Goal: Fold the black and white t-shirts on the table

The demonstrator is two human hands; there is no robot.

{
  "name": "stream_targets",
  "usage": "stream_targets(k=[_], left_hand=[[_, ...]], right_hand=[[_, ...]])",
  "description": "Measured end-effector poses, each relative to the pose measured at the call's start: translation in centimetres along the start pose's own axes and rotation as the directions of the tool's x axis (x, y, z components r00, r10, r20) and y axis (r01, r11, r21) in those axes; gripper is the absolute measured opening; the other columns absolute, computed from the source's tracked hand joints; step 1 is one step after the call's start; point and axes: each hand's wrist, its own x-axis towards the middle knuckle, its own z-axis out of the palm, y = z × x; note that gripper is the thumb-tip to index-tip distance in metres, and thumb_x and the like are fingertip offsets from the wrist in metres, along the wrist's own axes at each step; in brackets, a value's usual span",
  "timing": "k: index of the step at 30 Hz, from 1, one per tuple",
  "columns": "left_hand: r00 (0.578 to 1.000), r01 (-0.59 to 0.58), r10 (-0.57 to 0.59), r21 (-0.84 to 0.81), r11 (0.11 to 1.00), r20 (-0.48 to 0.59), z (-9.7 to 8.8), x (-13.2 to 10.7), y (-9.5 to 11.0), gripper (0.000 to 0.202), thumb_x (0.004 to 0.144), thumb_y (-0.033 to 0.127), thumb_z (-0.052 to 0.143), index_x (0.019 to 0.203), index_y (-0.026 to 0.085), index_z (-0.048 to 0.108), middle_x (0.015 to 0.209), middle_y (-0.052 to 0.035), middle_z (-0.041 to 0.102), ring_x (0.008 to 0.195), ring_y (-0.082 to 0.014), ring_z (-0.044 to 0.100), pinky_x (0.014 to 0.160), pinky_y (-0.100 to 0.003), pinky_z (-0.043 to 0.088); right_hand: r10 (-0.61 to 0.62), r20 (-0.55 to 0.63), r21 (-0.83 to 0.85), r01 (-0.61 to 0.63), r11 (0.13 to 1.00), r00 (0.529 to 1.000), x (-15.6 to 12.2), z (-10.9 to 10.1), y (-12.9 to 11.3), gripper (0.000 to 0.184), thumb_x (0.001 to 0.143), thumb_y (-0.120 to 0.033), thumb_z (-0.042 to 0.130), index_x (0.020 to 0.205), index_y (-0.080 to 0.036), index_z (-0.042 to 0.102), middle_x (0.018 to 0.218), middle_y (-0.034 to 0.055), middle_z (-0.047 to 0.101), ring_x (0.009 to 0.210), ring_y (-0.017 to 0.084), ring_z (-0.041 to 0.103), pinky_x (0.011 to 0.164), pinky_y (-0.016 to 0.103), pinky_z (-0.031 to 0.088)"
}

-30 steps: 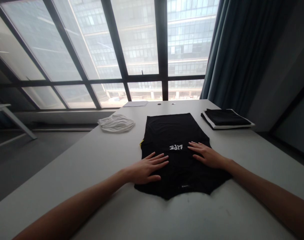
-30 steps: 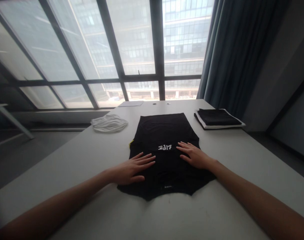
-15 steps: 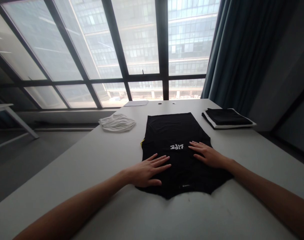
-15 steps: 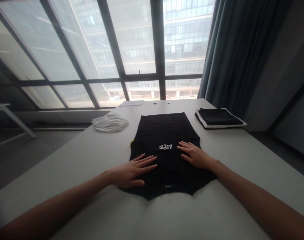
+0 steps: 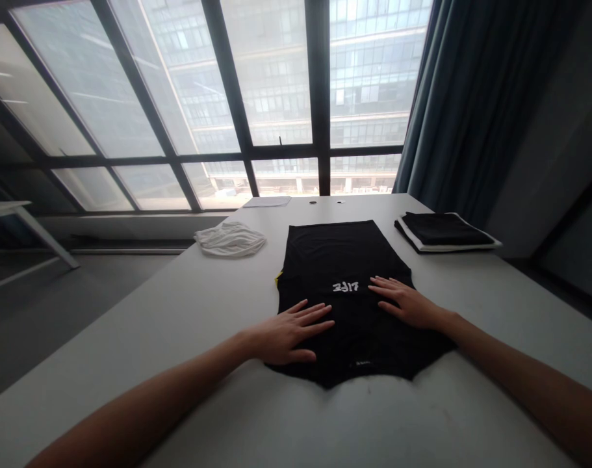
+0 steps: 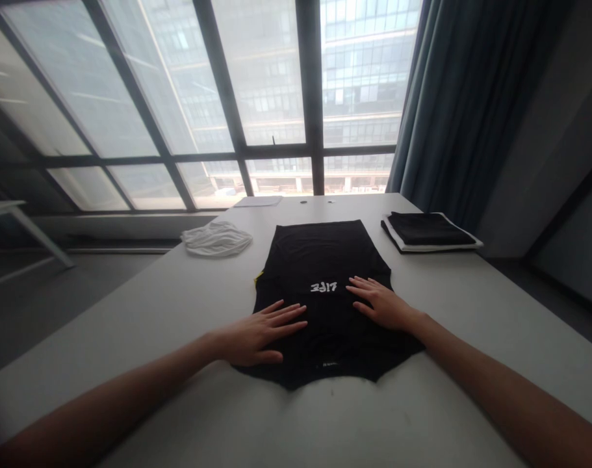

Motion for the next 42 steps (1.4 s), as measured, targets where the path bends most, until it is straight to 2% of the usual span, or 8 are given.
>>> stream_targets(k=[6, 10, 14, 18, 22, 27, 36, 42], left_hand=[[1.000, 0.001, -0.002, -0.026, 1.000, -0.009, -0.3, 0.0, 0.4, 0.073, 0.097, 0.053, 0.053, 0.159, 0.037, 0.017, 0.165, -0.0011, 0.010, 0.151, -0.0307, 0.016, 0.123, -0.053, 0.003], [0.989, 0.067, -0.079, -0.099, 0.993, -0.127, -0.3, 0.2, -0.2, 0.054, 0.104, 0.046, 0.041, 0.156, 0.035, 0.030, 0.161, 0.0013, 0.031, 0.149, -0.0230, 0.027, 0.125, -0.045, 0.015], [0.837, 0.344, -0.350, -0.092, 0.934, -0.420, 0.6, 0.4, -2.9, 0.048, 0.106, 0.040, 0.030, 0.150, 0.026, 0.044, 0.154, -0.0040, 0.044, 0.146, -0.0218, 0.034, 0.123, -0.045, 0.021], [0.743, 0.595, -0.560, -0.022, 0.804, -0.368, 1.9, 0.0, -6.0, 0.063, 0.101, 0.055, 0.036, 0.153, 0.019, 0.039, 0.160, -0.0113, 0.030, 0.150, -0.0330, 0.017, 0.120, -0.059, 0.016], [0.749, 0.623, -0.596, 0.000, 0.782, -0.289, 2.2, -0.3, -6.8, 0.071, 0.097, 0.064, 0.038, 0.155, 0.022, 0.036, 0.163, -0.0106, 0.021, 0.151, -0.0362, 0.011, 0.118, -0.063, 0.015], [0.745, 0.600, -0.559, 0.001, 0.800, -0.364, 1.3, -0.2, -5.2, 0.065, 0.098, 0.060, 0.040, 0.152, 0.024, 0.041, 0.161, -0.0088, 0.029, 0.150, -0.0349, 0.017, 0.119, -0.060, 0.015], [0.833, 0.521, -0.493, 0.056, 0.852, -0.253, 2.0, 0.1, -3.7, 0.066, 0.096, 0.066, 0.041, 0.154, 0.034, 0.035, 0.164, -0.0038, 0.022, 0.150, -0.0407, 0.008, 0.118, -0.065, 0.009], [0.915, 0.345, -0.321, 0.059, 0.937, -0.243, 1.6, 0.2, -2.2, 0.060, 0.100, 0.058, 0.041, 0.156, 0.037, 0.030, 0.164, -0.0005, 0.021, 0.152, -0.0302, 0.014, 0.122, -0.055, 0.010]], right_hand=[[0.005, 0.009, -0.019, -0.005, 1.000, 1.000, 0.0, -0.2, -0.4, 0.053, 0.099, -0.049, 0.046, 0.149, -0.030, 0.045, 0.159, 0.0039, 0.034, 0.147, 0.028, 0.028, 0.122, 0.052, 0.021], [0.022, 0.015, -0.026, -0.021, 0.999, 1.000, 0.0, -0.5, -0.8, 0.054, 0.099, -0.050, 0.046, 0.149, -0.028, 0.046, 0.159, 0.0052, 0.035, 0.147, 0.028, 0.029, 0.122, 0.052, 0.022], [0.020, 0.018, -0.021, -0.019, 1.000, 1.000, 0.0, -0.6, -0.9, 0.054, 0.099, -0.049, 0.045, 0.149, -0.028, 0.046, 0.158, 0.0056, 0.036, 0.147, 0.029, 0.029, 0.122, 0.053, 0.022], [0.018, 0.011, -0.010, -0.018, 1.000, 1.000, 0.0, -0.6, -0.9, 0.053, 0.099, -0.049, 0.046, 0.148, -0.029, 0.048, 0.158, 0.0049, 0.036, 0.147, 0.030, 0.029, 0.122, 0.054, 0.022], [0.012, 0.006, 0.000, -0.012, 1.000, 1.000, -0.1, -0.5, -0.8, 0.052, 0.099, -0.049, 0.047, 0.148, -0.030, 0.047, 0.158, 0.0039, 0.036, 0.147, 0.030, 0.029, 0.121, 0.055, 0.022], [0.027, 0.024, -0.026, -0.026, 0.999, 0.999, 0.0, -0.7, -0.8, 0.054, 0.099, -0.048, 0.047, 0.148, -0.027, 0.047, 0.158, 0.0055, 0.035, 0.147, 0.030, 0.029, 0.121, 0.054, 0.022], [0.014, 0.005, -0.007, -0.014, 1.000, 1.000, 0.0, -0.6, -0.6, 0.052, 0.098, -0.047, 0.048, 0.147, -0.028, 0.049, 0.157, 0.0051, 0.037, 0.146, 0.030, 0.031, 0.121, 0.055, 0.022], [0.008, -0.006, -0.001, -0.008, 1.000, 1.000, 0.0, -0.3, -0.6, 0.053, 0.098, -0.048, 0.049, 0.147, -0.030, 0.049, 0.157, 0.0039, 0.037, 0.146, 0.029, 0.031, 0.122, 0.053, 0.023]])
